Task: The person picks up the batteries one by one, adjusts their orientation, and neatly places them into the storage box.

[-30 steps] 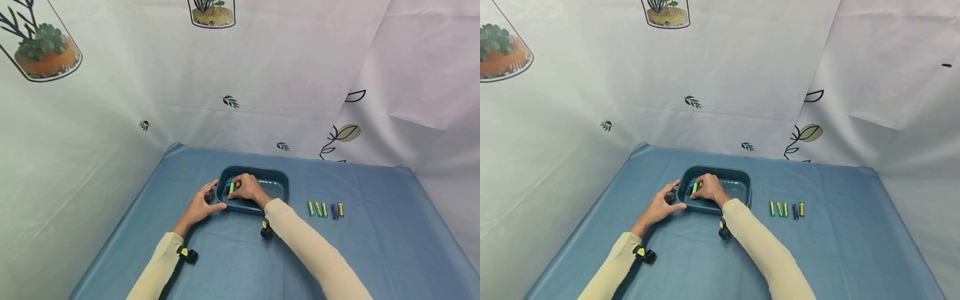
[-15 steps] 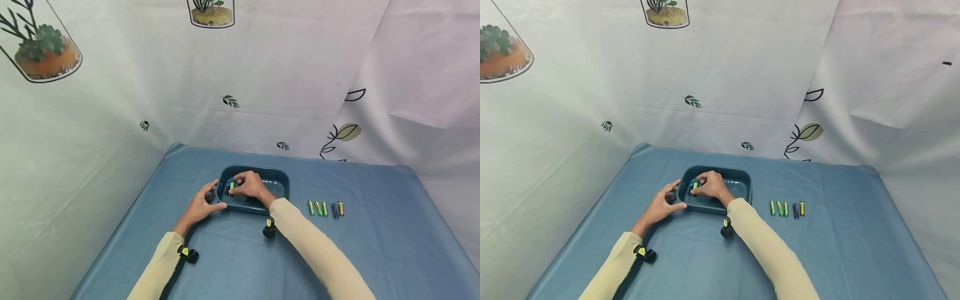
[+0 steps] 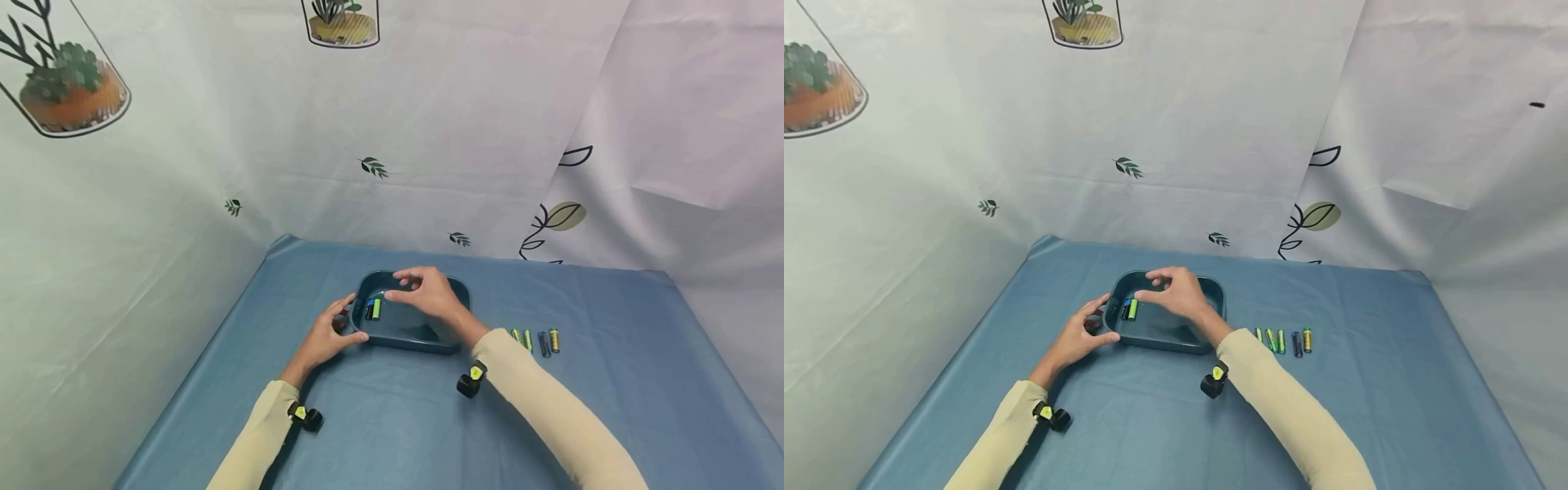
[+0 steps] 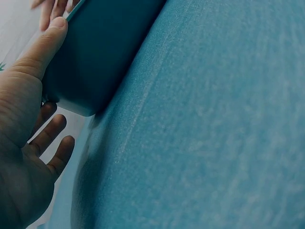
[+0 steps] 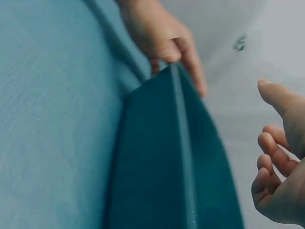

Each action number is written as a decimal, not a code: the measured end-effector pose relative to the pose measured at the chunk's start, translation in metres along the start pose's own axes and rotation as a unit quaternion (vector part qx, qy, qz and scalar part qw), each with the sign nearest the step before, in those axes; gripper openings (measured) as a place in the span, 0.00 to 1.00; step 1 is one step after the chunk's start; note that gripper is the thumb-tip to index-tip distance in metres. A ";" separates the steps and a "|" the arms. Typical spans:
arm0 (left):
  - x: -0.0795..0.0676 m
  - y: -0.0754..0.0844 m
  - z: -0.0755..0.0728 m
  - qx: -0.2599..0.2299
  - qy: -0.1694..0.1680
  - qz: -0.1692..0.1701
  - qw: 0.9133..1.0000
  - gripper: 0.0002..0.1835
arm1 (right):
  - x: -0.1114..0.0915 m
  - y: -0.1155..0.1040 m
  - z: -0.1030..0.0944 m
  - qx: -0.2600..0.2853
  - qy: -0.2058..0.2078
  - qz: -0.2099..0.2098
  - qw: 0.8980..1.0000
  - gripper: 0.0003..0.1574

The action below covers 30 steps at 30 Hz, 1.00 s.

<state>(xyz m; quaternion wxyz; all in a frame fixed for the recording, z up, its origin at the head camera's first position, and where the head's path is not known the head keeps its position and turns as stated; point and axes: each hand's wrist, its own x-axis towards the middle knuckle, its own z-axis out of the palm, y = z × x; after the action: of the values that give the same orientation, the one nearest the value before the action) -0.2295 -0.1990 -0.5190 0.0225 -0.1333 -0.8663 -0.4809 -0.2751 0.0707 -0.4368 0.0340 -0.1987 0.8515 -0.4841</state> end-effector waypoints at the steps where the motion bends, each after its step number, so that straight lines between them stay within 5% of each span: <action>1: -0.001 -0.001 0.000 -0.001 -0.001 0.000 1.000 0.50 | -0.003 -0.001 -0.006 0.002 0.003 -0.002 1.000 0.30; 14: -0.003 0.002 -0.002 0.009 -0.004 -0.003 1.000 0.50 | -0.059 0.005 -0.092 -0.033 0.069 0.012 0.997 0.34; 30: -0.004 0.001 -0.001 0.013 -0.003 -0.005 1.000 0.50 | -0.126 0.074 -0.167 -0.117 0.148 0.067 0.980 0.33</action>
<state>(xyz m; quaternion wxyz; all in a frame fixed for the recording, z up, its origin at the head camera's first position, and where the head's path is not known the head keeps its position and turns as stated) -0.2256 -0.1996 -0.5182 0.0189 -0.1298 -0.8731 -0.4695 -0.2235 0.2868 -0.4270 -0.0833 -0.0704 0.9093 -0.4015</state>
